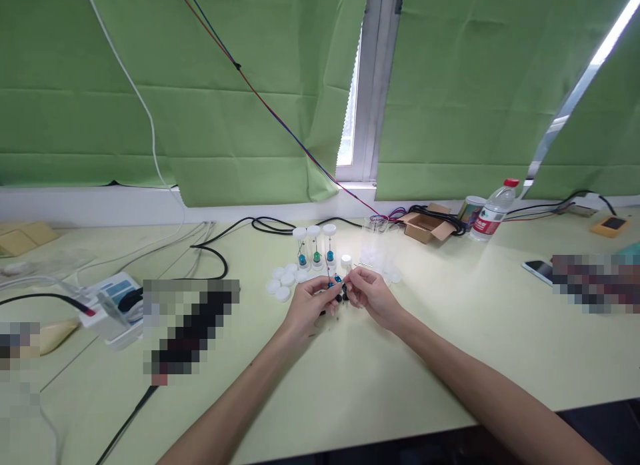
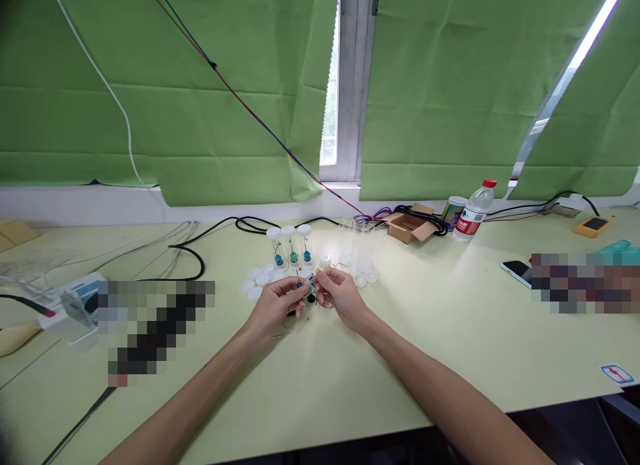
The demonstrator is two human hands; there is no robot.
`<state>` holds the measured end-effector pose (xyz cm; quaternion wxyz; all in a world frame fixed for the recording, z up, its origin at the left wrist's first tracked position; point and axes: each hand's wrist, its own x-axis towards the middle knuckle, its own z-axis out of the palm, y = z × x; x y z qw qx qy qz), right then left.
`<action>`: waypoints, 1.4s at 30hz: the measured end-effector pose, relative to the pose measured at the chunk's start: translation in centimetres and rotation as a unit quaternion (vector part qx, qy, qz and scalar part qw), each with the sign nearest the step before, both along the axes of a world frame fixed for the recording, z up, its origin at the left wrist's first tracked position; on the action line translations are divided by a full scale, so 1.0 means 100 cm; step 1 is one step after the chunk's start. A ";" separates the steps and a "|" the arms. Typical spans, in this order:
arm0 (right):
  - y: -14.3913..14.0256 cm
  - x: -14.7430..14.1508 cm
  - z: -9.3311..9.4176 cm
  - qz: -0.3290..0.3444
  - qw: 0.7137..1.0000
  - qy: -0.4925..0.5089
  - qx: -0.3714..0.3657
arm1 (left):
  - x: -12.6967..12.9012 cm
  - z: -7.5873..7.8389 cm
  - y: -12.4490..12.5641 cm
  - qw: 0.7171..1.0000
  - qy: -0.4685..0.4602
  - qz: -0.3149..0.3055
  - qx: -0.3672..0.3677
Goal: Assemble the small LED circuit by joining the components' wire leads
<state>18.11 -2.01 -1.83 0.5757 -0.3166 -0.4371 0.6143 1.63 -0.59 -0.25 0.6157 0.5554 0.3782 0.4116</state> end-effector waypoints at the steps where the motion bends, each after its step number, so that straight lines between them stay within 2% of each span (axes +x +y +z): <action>1: 0.000 0.000 0.000 -0.001 1.000 0.002 -0.002 | 0.000 0.000 0.000 1.000 0.001 -0.002 0.002; 7: 0.002 0.001 -0.003 -0.009 1.000 0.002 -0.025 | -0.001 -0.002 0.001 1.000 0.014 0.006 0.019; 15: 0.001 0.000 -0.001 0.003 0.996 0.051 -0.070 | 0.000 -0.002 0.002 0.996 0.034 0.016 0.076; 21: -0.002 -0.002 0.002 0.004 0.995 0.070 -0.077 | -0.001 -0.003 0.003 0.997 0.018 0.007 0.069; 27: -0.002 -0.003 0.001 -0.030 0.998 0.038 -0.030 | 0.001 0.001 0.001 0.997 0.014 0.041 0.057; 34: -0.002 -0.004 0.000 -0.126 0.984 -0.093 0.086 | 0.001 0.003 0.000 0.996 0.022 0.060 0.057; 42: -0.002 -0.002 -0.001 -0.146 0.976 -0.139 0.087 | 0.002 0.001 -0.002 0.992 0.051 0.056 0.100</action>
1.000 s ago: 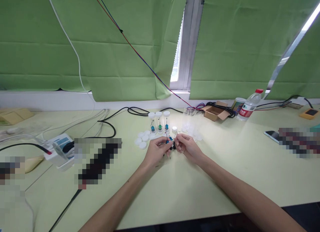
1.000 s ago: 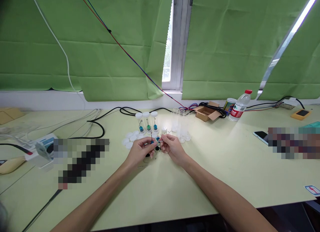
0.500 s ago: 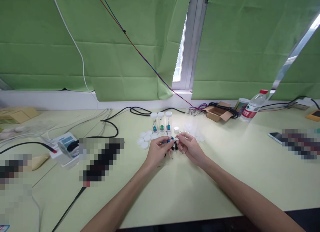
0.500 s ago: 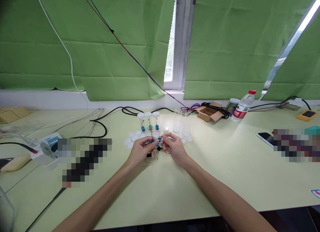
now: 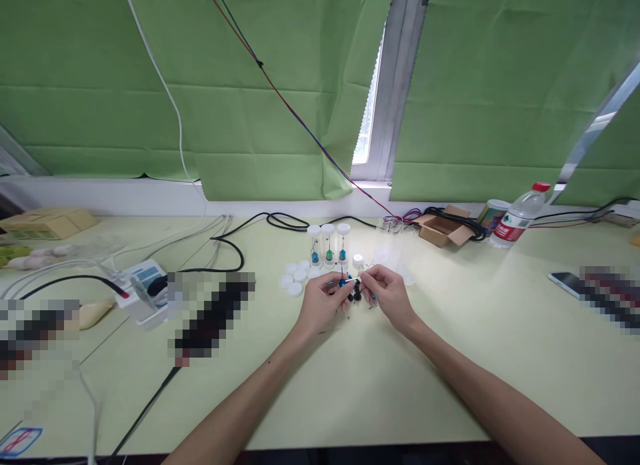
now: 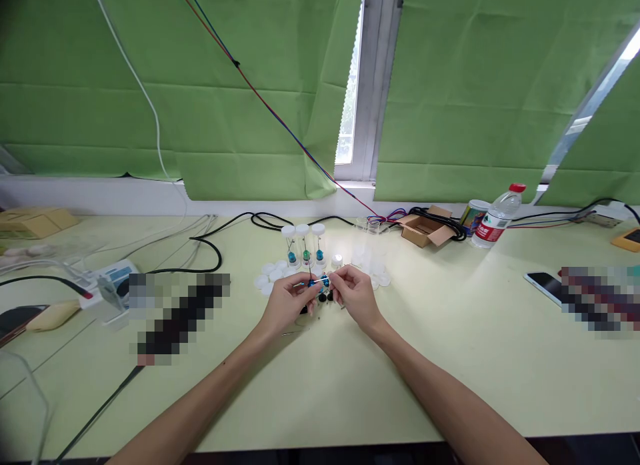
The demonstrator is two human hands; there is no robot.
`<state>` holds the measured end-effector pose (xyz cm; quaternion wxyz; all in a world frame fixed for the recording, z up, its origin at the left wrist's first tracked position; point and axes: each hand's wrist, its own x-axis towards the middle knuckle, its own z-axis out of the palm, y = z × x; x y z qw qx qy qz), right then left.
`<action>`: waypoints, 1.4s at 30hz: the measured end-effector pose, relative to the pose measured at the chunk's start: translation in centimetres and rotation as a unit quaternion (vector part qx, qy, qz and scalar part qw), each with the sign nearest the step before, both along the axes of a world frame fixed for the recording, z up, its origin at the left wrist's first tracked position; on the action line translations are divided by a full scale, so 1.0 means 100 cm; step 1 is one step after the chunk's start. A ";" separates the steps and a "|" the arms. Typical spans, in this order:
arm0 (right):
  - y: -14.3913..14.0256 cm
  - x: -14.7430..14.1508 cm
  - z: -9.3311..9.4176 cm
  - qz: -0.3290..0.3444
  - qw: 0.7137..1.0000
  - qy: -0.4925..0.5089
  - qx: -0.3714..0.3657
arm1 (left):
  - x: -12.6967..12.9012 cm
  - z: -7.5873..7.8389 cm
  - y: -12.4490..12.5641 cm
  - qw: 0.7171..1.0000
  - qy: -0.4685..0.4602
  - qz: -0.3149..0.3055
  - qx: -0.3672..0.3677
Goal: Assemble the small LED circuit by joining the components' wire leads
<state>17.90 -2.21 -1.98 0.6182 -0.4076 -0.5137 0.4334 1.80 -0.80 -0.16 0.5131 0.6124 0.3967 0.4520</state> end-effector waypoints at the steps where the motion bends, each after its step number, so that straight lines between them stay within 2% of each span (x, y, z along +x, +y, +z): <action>1: 0.000 0.000 0.000 -0.001 1.000 -0.002 -0.005 | 0.000 0.001 -0.001 1.000 0.006 0.004 0.004; 10: -0.003 0.001 0.003 0.014 0.999 -0.024 -0.039 | 0.000 0.001 -0.002 0.999 0.023 0.035 0.028; 22: -0.001 0.001 0.000 0.053 0.992 0.052 -0.097 | 0.002 -0.002 -0.003 0.997 0.032 0.042 0.048; 31: 0.000 0.000 0.001 0.062 0.989 0.099 -0.087 | 0.003 -0.004 0.001 0.999 -0.020 0.027 -0.007; 36: 0.002 0.002 0.000 0.098 0.986 0.119 -0.059 | 0.002 -0.005 0.003 0.995 -0.067 0.030 -0.060; 42: 0.002 0.002 -0.002 0.112 0.986 0.117 -0.045 | 0.001 0.000 0.000 0.993 -0.074 0.027 -0.084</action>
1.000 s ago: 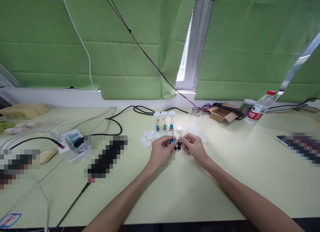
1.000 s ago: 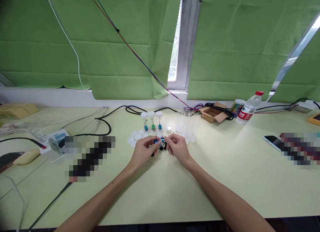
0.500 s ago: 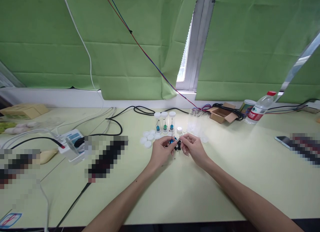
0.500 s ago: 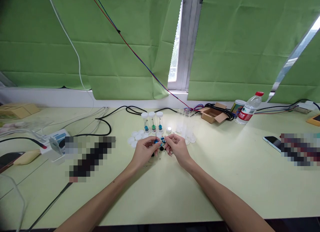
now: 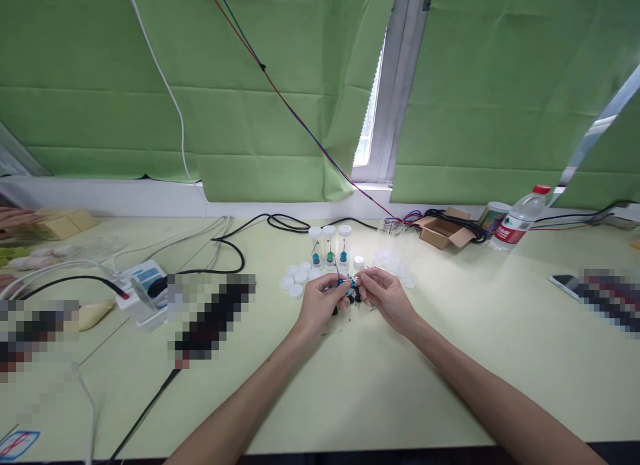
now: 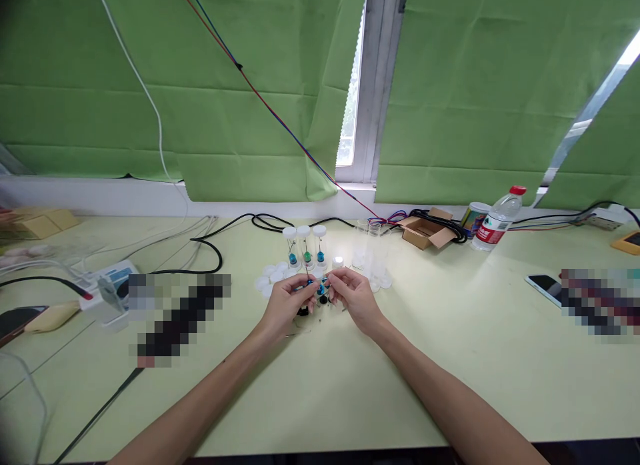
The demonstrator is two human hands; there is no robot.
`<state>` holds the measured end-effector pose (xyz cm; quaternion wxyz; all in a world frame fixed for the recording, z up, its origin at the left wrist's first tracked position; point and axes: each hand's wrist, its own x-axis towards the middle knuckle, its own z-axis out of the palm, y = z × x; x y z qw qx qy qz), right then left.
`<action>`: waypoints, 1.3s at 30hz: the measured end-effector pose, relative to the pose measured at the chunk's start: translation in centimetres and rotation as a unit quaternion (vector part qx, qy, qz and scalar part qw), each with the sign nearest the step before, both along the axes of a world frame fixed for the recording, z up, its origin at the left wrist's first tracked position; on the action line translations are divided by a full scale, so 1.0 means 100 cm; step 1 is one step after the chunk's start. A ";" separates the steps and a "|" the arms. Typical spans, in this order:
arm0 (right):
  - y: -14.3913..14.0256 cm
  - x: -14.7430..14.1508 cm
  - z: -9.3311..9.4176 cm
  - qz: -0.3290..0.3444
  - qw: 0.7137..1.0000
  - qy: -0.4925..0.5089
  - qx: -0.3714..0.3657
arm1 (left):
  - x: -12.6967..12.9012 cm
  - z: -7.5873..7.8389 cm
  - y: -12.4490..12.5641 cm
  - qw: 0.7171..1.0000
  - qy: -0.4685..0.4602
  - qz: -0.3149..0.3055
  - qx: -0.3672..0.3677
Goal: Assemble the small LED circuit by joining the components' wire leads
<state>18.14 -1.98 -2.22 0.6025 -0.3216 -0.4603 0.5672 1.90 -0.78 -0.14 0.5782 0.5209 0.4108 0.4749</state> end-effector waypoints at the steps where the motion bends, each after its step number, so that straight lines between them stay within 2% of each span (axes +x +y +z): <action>1: 0.000 0.000 0.000 -0.004 1.000 -0.001 0.001 | 0.000 0.001 0.000 1.000 0.005 0.000 -0.001; 10: 0.001 0.002 -0.001 -0.016 1.000 -0.013 -0.009 | 0.000 -0.008 0.003 0.998 0.049 -0.015 0.048; 19: 0.001 0.004 -0.001 0.007 0.999 0.010 -0.049 | 0.001 -0.004 0.000 0.988 0.100 -0.021 0.114; 30: 0.000 0.002 0.004 0.027 0.991 0.074 -0.109 | 0.000 -0.003 -0.001 0.990 0.088 -0.025 0.108; 33: -0.001 0.001 0.004 0.012 0.995 0.047 -0.091 | 0.000 -0.002 -0.001 0.991 0.084 -0.028 0.102; 39: -0.001 0.001 0.004 -0.066 0.996 -0.051 0.004 | -0.001 -0.002 0.001 0.996 0.044 -0.024 0.069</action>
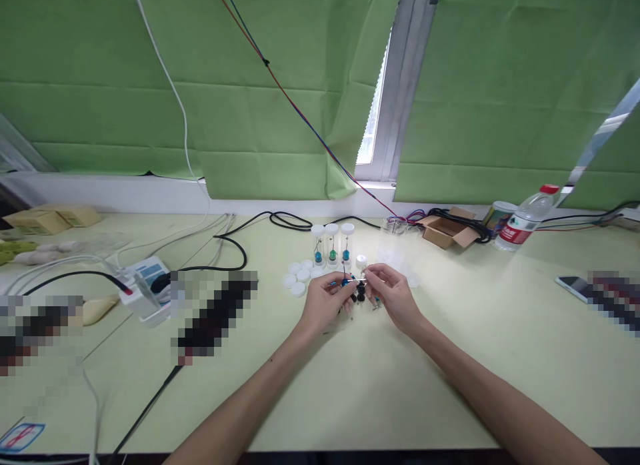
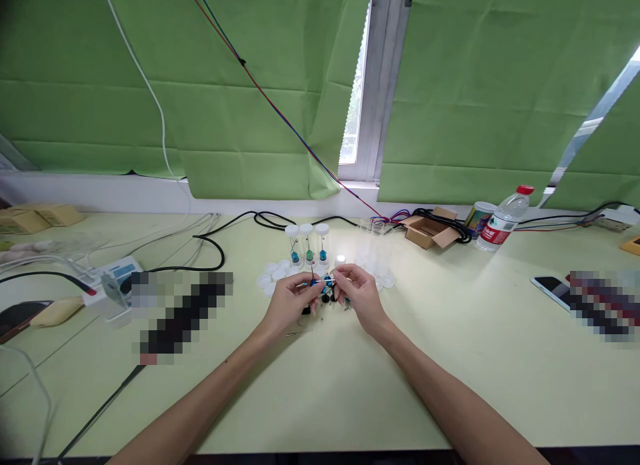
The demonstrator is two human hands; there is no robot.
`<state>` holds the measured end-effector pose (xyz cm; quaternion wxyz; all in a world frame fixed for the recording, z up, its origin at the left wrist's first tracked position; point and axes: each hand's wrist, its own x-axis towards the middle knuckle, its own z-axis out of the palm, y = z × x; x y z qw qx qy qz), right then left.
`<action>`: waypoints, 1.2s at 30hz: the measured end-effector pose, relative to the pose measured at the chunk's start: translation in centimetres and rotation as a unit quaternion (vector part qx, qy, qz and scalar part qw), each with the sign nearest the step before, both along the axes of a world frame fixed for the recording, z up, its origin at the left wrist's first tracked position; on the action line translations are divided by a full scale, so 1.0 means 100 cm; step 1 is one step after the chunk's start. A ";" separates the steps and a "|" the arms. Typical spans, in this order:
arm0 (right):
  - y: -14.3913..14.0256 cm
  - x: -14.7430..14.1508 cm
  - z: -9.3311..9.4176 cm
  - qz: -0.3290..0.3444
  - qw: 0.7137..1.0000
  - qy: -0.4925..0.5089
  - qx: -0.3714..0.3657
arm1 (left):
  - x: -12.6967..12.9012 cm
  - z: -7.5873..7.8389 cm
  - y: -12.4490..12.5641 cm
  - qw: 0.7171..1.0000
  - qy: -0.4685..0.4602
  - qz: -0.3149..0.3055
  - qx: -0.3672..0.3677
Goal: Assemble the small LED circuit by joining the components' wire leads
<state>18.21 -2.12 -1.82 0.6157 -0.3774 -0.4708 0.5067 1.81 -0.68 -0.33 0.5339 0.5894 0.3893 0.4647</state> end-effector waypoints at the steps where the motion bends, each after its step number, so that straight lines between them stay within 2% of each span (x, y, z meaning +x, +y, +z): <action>1: 0.000 0.000 0.001 -0.005 1.000 -0.016 0.007 | 0.000 0.000 0.000 1.000 -0.006 0.002 -0.010; 5: 0.000 0.001 0.002 -0.013 0.998 -0.056 0.025 | -0.001 0.004 0.000 0.999 -0.023 0.011 -0.046; 11: 0.001 0.000 0.000 -0.062 0.990 -0.098 0.085 | -0.001 0.003 0.000 0.998 -0.022 0.023 -0.061; 16: 0.001 0.000 -0.001 -0.066 0.990 -0.110 0.064 | -0.001 0.001 0.001 0.998 -0.013 0.020 -0.054; 22: 0.000 0.002 -0.001 -0.054 0.991 -0.116 0.024 | -0.001 -0.005 0.002 1.000 0.016 0.018 -0.009; 28: 0.000 0.002 0.004 -0.034 0.996 -0.087 -0.012 | -0.001 -0.008 0.004 0.999 0.038 0.020 0.010; 36: 0.002 0.004 0.000 0.006 0.996 -0.016 -0.088 | 0.001 -0.004 -0.001 0.997 0.063 0.032 0.029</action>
